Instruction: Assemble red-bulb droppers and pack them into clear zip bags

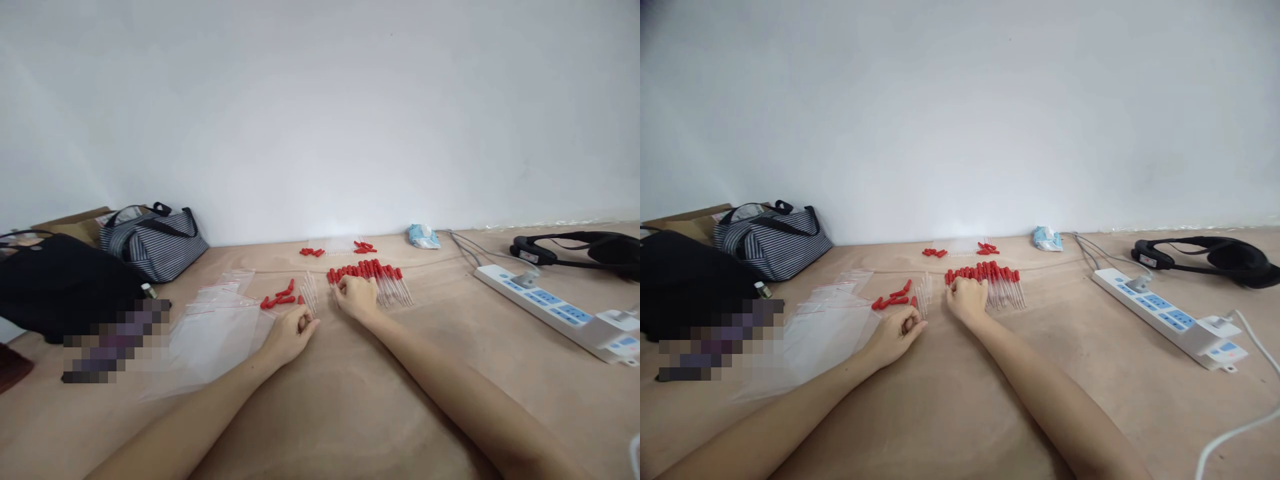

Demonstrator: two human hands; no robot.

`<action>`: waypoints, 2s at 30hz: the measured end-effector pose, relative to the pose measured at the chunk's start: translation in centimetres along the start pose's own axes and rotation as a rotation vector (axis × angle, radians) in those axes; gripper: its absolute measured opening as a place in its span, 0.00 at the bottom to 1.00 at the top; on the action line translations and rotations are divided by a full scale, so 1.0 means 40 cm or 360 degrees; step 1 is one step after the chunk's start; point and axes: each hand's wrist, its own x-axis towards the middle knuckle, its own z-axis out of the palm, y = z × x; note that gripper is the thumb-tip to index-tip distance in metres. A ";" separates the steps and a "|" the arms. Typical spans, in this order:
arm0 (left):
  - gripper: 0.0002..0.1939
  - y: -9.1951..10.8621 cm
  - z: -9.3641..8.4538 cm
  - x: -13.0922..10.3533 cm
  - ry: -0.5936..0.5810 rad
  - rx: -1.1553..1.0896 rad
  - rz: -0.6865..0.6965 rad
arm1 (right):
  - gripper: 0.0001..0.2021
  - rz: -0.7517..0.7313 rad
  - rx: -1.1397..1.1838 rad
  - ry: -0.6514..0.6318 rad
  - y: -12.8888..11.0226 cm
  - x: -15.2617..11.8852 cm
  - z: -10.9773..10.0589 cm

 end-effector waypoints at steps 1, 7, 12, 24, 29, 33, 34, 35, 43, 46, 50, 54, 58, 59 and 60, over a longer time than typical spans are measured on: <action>0.07 -0.007 -0.002 0.006 0.0098 0.0023 -0.0011 | 0.13 -0.0047 -0.0005 -0.0038 -0.014 -0.001 0.002; 0.03 -0.060 -0.007 0.036 0.0278 0.0141 -0.0101 | 0.14 0.0117 -0.0052 -0.0212 -0.102 0.029 0.028; 0.04 -0.068 -0.002 0.038 0.0163 0.0119 -0.0178 | 0.12 0.0221 -0.0045 -0.0265 -0.132 0.054 0.041; 0.08 -0.051 -0.004 0.017 0.0319 0.0001 -0.0082 | 0.12 0.0021 -0.0062 -0.0338 -0.109 0.027 0.002; 0.07 -0.018 -0.006 0.002 0.0084 -0.0151 0.0184 | 0.10 -0.0566 -0.0005 -0.0233 0.045 -0.061 -0.051; 0.07 0.002 -0.002 -0.008 -0.0169 -0.0202 0.0276 | 0.07 -0.0820 -0.0001 -0.0194 0.162 -0.119 -0.085; 0.08 0.005 -0.001 -0.009 -0.0209 -0.0209 0.0283 | 0.07 -0.0842 0.0007 -0.0190 0.181 -0.127 -0.090; 0.08 0.007 -0.001 -0.010 -0.0229 -0.0214 0.0281 | 0.07 -0.0855 0.0023 -0.0190 0.194 -0.131 -0.095; 0.09 0.036 0.000 -0.007 -0.0214 -0.0109 0.0167 | 0.09 -0.0731 0.0351 -0.0262 0.173 -0.118 -0.086; 0.07 0.053 0.001 -0.003 -0.0245 -0.0036 0.0103 | 0.09 -0.0622 0.0320 -0.0302 0.154 -0.116 -0.072; 0.05 0.063 -0.004 -0.001 -0.0173 -0.0054 0.0070 | 0.08 -0.0564 0.0148 -0.0248 0.143 -0.127 -0.058; 0.03 0.062 -0.009 -0.003 -0.0171 -0.0141 0.0035 | 0.07 -0.0545 0.0261 -0.0187 0.133 -0.142 -0.050; 0.07 0.055 -0.006 -0.003 -0.0204 -0.0146 0.0115 | 0.06 -0.0570 0.0413 -0.0184 0.121 -0.148 -0.045; 0.08 0.053 -0.005 -0.002 -0.0200 -0.0135 0.0150 | 0.06 -0.0584 0.0422 -0.0181 0.119 -0.149 -0.045; 0.10 0.051 -0.003 -0.001 -0.0201 -0.0123 0.0186 | 0.06 -0.0597 0.0427 -0.0181 0.117 -0.149 -0.044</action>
